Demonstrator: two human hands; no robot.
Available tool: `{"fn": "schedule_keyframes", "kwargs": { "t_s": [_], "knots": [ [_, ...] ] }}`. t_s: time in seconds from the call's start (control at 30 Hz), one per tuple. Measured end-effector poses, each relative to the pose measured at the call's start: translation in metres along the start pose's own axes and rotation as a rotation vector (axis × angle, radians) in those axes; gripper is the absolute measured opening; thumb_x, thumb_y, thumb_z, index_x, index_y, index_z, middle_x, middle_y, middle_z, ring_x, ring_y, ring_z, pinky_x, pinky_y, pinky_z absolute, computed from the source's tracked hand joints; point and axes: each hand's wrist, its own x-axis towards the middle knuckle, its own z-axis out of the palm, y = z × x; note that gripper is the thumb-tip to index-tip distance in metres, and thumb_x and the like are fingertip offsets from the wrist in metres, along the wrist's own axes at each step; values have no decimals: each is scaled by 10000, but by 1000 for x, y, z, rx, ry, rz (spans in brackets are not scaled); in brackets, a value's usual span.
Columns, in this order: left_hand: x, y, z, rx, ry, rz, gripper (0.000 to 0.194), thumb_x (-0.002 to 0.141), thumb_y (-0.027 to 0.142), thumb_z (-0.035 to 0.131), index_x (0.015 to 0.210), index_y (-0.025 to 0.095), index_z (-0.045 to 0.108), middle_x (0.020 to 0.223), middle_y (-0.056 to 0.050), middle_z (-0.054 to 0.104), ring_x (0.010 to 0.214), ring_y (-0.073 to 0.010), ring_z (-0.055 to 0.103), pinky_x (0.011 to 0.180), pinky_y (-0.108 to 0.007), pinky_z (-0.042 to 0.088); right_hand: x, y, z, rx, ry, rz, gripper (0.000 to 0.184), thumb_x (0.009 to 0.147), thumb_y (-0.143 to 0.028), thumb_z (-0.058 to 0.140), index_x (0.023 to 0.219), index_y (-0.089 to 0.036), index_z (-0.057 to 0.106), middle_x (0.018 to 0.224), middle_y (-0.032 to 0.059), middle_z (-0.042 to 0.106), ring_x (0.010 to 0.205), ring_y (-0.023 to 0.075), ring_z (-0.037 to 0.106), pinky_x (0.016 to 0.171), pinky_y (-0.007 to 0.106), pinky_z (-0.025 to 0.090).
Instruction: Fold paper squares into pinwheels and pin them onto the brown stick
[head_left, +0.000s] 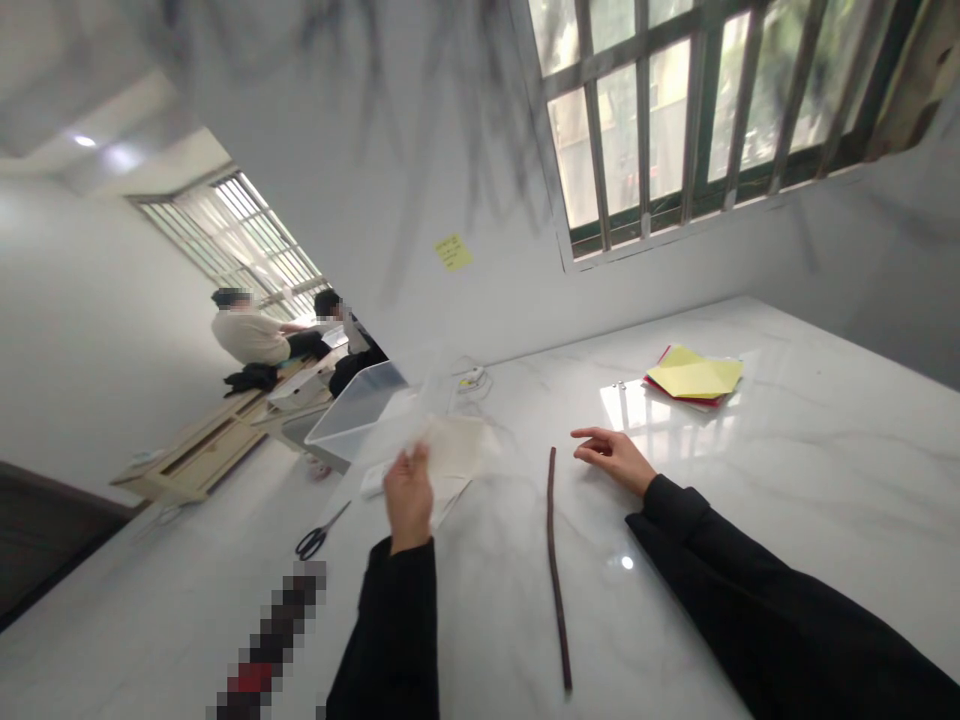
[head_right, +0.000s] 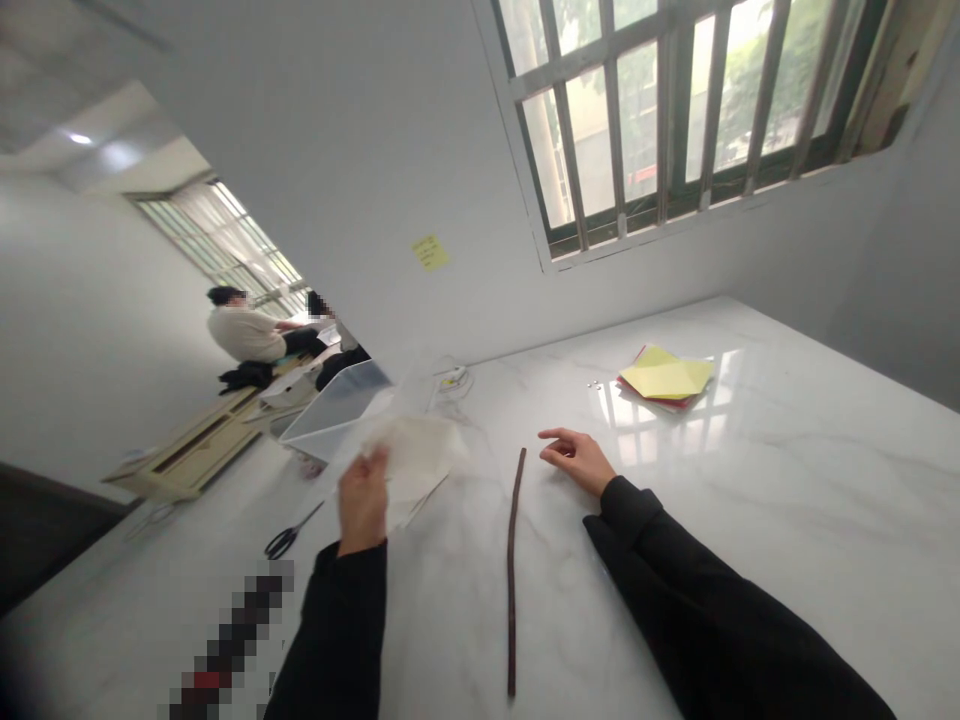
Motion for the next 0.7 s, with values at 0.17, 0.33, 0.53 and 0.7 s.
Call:
{"fn": "schedule_keyframes", "kwargs": {
  "t_s": [0.17, 0.33, 0.53, 0.7],
  "knots": [
    [31, 26, -63, 549, 127, 717, 456, 978, 251, 488, 1402, 226, 654, 1464, -87, 638, 1408, -265, 545, 1224, -457, 351, 1, 2, 0, -20, -3, 6, 378, 799, -385, 723, 1108, -171, 763, 825, 56, 775, 739, 191, 684, 730, 334, 536],
    [6, -52, -46, 849, -512, 571, 507, 944, 250, 447, 1397, 331, 661, 1526, -36, 579, 1499, -318, 436, 1251, -589, 244, 1, 5, 0, -33, -25, 4, 337, 803, -346, 699, 1083, -172, 769, 818, 53, 770, 734, 188, 682, 733, 329, 537],
    [-20, -127, -36, 820, -691, 368, 523, 1012, 473, 433, 1501, 336, 557, 1621, -45, 465, 1541, -341, 359, 1221, -565, 316, 1, 6, -2, -50, -31, 10, 318, 815, -316, 669, 1081, -170, 763, 837, 54, 778, 763, 192, 698, 757, 328, 540],
    [2, -127, -30, 839, -663, 435, 560, 1020, 519, 412, 1478, 244, 581, 1544, -99, 562, 1470, -277, 477, 1249, -473, 306, 0, 4, -3, -55, -25, 18, 322, 811, -313, 658, 1078, -166, 762, 835, 54, 772, 778, 195, 704, 766, 327, 531]
  ]
}}
